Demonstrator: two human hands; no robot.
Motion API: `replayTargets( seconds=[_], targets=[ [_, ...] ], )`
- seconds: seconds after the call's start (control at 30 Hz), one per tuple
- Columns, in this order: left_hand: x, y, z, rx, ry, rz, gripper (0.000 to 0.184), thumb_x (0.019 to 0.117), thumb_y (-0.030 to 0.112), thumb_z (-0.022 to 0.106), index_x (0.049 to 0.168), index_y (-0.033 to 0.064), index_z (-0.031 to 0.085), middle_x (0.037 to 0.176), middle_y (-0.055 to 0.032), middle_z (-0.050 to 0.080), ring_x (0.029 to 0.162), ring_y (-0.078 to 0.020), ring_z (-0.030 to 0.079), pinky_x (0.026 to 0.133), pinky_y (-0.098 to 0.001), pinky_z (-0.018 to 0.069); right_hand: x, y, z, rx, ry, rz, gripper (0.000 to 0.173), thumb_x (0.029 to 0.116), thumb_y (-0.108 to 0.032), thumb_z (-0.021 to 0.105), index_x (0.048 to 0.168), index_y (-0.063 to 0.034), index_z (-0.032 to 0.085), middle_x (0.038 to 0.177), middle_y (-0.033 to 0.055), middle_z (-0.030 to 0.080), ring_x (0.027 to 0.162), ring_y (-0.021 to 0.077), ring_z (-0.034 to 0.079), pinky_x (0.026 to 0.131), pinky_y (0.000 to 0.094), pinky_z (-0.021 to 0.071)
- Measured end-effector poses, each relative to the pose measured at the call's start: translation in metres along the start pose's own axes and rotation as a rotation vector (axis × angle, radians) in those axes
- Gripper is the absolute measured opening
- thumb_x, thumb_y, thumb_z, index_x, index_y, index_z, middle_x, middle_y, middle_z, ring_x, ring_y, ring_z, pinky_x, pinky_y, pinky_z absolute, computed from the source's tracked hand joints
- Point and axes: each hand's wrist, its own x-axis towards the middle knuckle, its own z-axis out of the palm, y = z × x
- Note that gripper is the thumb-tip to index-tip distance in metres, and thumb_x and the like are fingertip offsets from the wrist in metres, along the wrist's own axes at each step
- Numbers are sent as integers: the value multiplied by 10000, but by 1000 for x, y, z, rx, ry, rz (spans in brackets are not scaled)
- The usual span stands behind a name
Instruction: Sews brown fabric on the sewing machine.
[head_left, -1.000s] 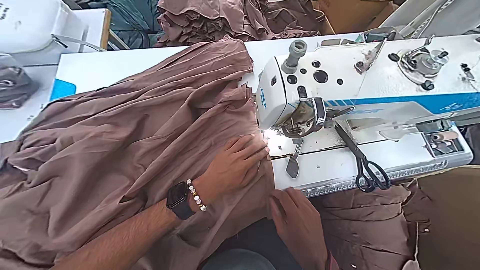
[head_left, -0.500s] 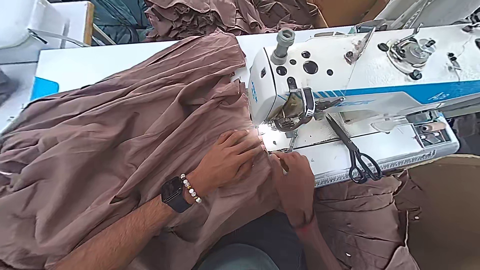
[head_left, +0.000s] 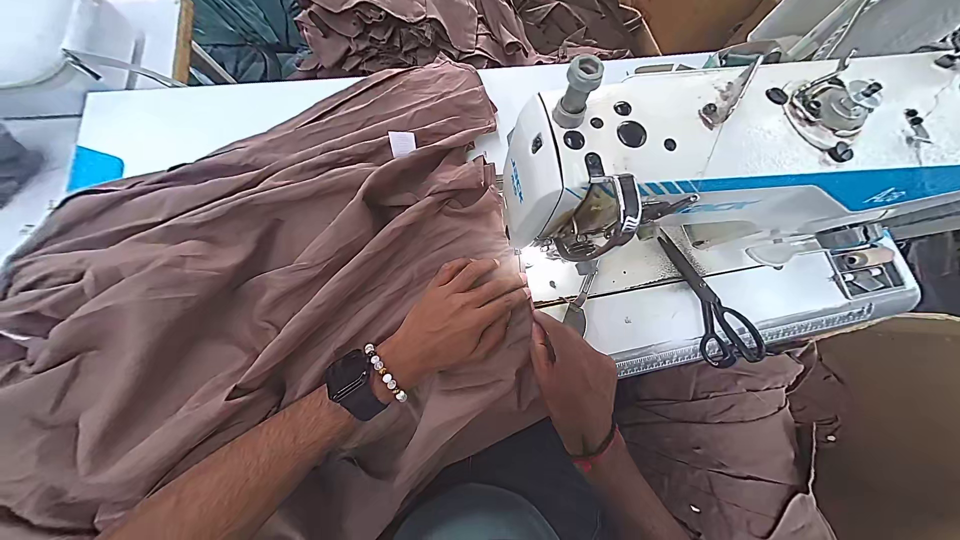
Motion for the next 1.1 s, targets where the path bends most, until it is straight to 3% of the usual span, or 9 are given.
replayTargets(
  seconds=[0.17, 0.43, 0.73, 0.87, 0.93, 0.97, 1.0, 1.03, 1.1],
  targets=[
    [1, -3, -3, -44, -36, 50, 377, 1033, 313, 471, 1354, 322, 667, 1462, 42, 599, 1386, -237, 488, 1136, -475, 358, -8, 0, -7, -112, -68, -114, 325, 998, -196, 558, 1231, -98, 762, 617, 12, 627, 463, 158, 571, 392, 314, 418],
    [14, -22, -2, 22, -14, 16, 364, 1035, 357, 459, 1307, 339, 700, 1359, 8, 645, 1347, -260, 500, 1119, -497, 356, 20, 2, -3, -208, -134, -139, 380, 995, -227, 525, 1304, -145, 732, 597, 20, 608, 436, 182, 552, 381, 334, 400],
    [53, -99, -24, 79, -16, 288, 291, 1012, 358, 519, 1104, 289, 787, 1236, -9, 709, 1282, -292, 545, 1071, -510, 370, 62, -13, 20, -317, -119, -107, 320, 1021, -307, 492, 1077, -158, 769, 570, 30, 589, 482, 227, 605, 402, 367, 406],
    [39, -29, -56, 265, -191, -122, 177, 1003, 170, 578, 1061, 114, 736, 1085, -129, 703, 1030, -343, 667, 825, -525, 531, 60, -14, 27, -303, -67, -79, 321, 1027, -313, 501, 1038, -157, 781, 621, 21, 630, 506, 205, 620, 409, 362, 428],
    [7, 25, -61, 343, -197, -448, 340, 1001, 295, 499, 1157, 95, 725, 1099, -153, 720, 861, -365, 718, 580, -512, 547, 57, -15, 28, -266, -28, -36, 292, 1021, -287, 521, 1008, -141, 774, 665, 25, 656, 539, 202, 642, 423, 363, 449],
    [-13, 41, -58, 363, -205, -570, 497, 1007, 418, 417, 1286, 115, 694, 1238, -140, 711, 976, -380, 721, 635, -540, 562, 56, -17, 27, -228, -25, 5, 276, 1021, -280, 524, 1002, -136, 759, 699, 25, 676, 568, 203, 659, 439, 368, 467],
    [-32, 45, -55, 345, -243, -667, 635, 1019, 545, 327, 1433, 148, 599, 1448, -100, 612, 1232, -371, 641, 839, -582, 561, 56, -17, 24, -176, -38, 54, 267, 1026, -290, 523, 1024, -136, 741, 723, 23, 686, 587, 202, 668, 456, 374, 485],
    [-51, 36, -51, 284, -259, -711, 751, 1023, 657, 254, 1544, 164, 476, 1592, -78, 469, 1431, -355, 479, 1049, -625, 459, 57, -17, 20, -108, -60, 105, 257, 1022, -301, 532, 1055, -132, 723, 709, 25, 680, 581, 208, 662, 468, 390, 489],
    [-81, -6, -47, 163, -235, -635, 797, 1012, 720, 214, 1611, 215, 361, 1688, -24, 305, 1553, -283, 286, 1220, -619, 255, 60, -12, 9, 34, -136, 195, 270, 1025, -309, 540, 1108, -117, 710, 671, 37, 650, 578, 225, 639, 507, 431, 492]
  ],
)
